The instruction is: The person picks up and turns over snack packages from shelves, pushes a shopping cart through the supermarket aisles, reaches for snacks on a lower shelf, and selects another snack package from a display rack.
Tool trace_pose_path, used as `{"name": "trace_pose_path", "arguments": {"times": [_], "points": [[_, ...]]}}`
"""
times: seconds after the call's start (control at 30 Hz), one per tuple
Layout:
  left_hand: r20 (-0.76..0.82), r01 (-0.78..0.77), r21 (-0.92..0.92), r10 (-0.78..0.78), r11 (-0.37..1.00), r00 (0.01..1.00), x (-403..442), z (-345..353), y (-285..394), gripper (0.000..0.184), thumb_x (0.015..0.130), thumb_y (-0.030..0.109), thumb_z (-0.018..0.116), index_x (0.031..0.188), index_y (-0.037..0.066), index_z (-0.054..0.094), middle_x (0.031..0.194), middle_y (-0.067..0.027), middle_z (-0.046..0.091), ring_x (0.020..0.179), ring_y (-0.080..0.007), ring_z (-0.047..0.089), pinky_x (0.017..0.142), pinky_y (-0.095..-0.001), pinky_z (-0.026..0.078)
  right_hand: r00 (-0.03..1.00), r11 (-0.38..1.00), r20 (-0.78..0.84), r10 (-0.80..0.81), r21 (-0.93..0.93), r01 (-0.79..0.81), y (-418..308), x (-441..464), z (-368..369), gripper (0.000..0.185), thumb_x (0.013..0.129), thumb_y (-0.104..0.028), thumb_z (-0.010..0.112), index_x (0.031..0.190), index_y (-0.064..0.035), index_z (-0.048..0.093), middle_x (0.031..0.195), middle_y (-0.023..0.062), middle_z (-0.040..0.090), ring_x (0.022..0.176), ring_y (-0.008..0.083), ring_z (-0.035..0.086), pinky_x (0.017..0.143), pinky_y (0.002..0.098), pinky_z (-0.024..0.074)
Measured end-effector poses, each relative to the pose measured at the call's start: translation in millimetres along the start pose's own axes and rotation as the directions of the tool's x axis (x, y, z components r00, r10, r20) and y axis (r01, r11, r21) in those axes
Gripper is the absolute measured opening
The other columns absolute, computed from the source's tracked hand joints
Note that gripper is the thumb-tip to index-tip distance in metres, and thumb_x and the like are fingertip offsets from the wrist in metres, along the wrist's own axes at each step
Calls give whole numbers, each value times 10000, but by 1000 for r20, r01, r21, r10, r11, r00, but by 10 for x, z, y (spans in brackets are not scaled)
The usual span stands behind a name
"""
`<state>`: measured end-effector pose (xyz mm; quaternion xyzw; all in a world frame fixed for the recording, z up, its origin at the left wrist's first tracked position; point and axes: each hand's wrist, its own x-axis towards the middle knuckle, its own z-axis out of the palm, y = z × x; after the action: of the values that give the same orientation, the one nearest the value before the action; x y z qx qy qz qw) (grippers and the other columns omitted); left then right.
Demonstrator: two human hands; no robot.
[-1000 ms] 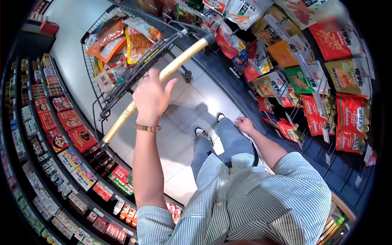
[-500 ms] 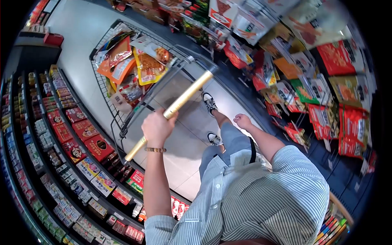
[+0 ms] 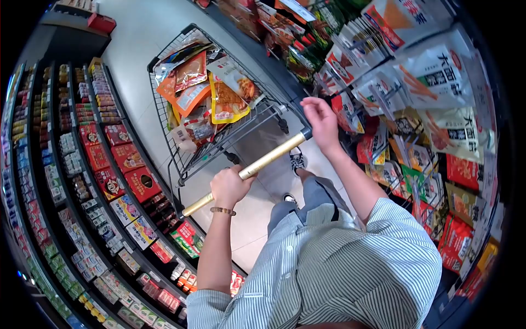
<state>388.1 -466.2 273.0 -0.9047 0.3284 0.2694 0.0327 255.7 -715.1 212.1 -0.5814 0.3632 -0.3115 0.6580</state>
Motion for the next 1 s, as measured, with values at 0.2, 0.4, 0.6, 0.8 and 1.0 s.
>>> {"name": "trace_pose_path", "arguments": {"times": [0.2,0.4,0.6,0.8,1.0], "points": [[33,67,-25,-66,997,997,140,-111,-45,478,818,631,700,922,173,787,843,-126,747,807,-337,727,718,-465,578,897,707,258,-360,-552,443,-219,49,393,355,827,-193,755,1146,-70,658,1137,95,661,1023,310,636,899,398,511],[64,65,-37,-63,997,996,208,-233,-81,469,815,613,704,942,171,794,890,-110,758,862,-312,734,754,-441,585,869,611,287,-403,-623,489,-151,148,460,345,794,-170,762,1112,-79,661,1175,83,657,1120,320,591,941,408,492],[45,1,-78,3,997,999,291,-307,-146,582,812,660,689,1058,137,763,988,-105,750,917,-318,731,794,-448,584,883,577,332,-333,-668,469,-102,278,494,304,780,-148,763,1064,-88,672,1163,72,657,1129,321,585,972,414,484],[-270,-261,-555,126,790,955,173,-152,-640,697,844,568,723,1300,47,637,1198,-194,672,1103,-376,655,932,-435,535,872,421,372,-318,-769,481,-66,276,528,315,830,-162,721,1134,-96,675,1297,89,626,1241,331,555,1040,428,463],[-397,-65,-357,-89,932,913,-176,7,-1937,507,906,462,690,1167,28,688,1109,-177,706,1027,-372,666,890,-461,531,954,413,300,16,-871,267,-164,282,550,492,906,-257,659,1366,-109,564,1390,127,575,1212,379,592,1014,468,485]]}}
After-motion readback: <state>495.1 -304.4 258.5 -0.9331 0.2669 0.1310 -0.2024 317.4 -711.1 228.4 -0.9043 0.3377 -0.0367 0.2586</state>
